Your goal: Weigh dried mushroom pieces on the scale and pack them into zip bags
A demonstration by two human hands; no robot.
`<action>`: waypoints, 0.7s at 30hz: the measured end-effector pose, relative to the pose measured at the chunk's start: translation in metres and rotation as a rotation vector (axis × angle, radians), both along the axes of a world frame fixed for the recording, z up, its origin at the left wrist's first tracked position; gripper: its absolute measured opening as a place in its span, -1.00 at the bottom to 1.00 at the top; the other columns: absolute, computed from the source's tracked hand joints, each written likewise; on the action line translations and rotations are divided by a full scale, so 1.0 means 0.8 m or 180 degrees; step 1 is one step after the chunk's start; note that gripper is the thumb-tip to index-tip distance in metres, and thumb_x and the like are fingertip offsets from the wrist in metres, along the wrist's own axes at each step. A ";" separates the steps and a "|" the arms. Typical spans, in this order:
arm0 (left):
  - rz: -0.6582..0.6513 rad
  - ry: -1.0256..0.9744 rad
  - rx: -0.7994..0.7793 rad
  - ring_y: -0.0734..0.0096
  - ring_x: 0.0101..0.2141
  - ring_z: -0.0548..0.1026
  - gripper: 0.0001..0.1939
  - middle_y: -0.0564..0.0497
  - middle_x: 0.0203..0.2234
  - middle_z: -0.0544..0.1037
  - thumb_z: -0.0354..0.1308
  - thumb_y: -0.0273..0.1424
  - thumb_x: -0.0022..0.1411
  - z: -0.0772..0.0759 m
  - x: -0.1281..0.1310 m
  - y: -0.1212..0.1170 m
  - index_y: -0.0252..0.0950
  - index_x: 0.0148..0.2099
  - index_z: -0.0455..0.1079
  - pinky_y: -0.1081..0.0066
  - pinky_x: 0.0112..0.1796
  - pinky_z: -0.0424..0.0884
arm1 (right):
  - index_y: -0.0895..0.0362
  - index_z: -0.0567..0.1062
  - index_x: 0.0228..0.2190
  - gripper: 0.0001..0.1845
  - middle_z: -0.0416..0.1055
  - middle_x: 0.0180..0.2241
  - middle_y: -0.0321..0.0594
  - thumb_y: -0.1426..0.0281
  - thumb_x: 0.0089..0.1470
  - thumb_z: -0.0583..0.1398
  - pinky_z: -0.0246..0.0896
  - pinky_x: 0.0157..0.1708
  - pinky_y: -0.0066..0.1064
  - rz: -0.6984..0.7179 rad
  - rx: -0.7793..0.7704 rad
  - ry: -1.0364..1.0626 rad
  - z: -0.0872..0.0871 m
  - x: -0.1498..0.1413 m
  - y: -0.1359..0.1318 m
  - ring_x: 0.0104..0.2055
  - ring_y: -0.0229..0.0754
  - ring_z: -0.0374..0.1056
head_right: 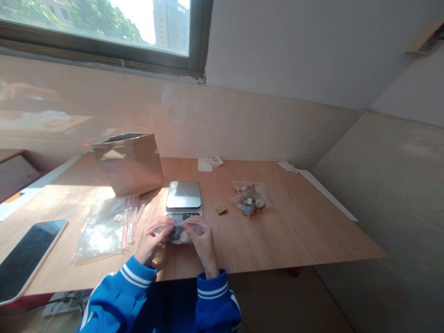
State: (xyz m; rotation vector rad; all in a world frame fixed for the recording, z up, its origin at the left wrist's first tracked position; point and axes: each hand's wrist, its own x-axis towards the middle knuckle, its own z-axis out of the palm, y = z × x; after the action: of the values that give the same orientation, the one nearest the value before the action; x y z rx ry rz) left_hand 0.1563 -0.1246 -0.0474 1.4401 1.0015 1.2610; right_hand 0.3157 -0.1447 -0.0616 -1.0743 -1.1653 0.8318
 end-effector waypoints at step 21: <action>0.0246 0.0204 0.0359 0.22 -0.25 0.50 -0.81 -0.10 -0.35 0.57 0.25 -0.26 0.08 -0.005 -0.002 0.001 -0.29 -0.37 0.55 0.26 -0.13 0.42 | 0.10 0.56 -0.42 -0.89 0.42 -0.25 -0.19 0.32 0.01 0.28 0.26 -0.07 -0.31 -0.0088 0.0213 -0.0136 0.005 -0.001 -0.005 -0.14 -0.15 0.36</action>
State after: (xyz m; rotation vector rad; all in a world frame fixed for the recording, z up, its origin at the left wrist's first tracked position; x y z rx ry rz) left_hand 0.1545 -0.1241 -0.0511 1.5495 1.0519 1.3531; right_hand 0.3151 -0.1488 -0.0574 -1.0552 -1.2034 0.7463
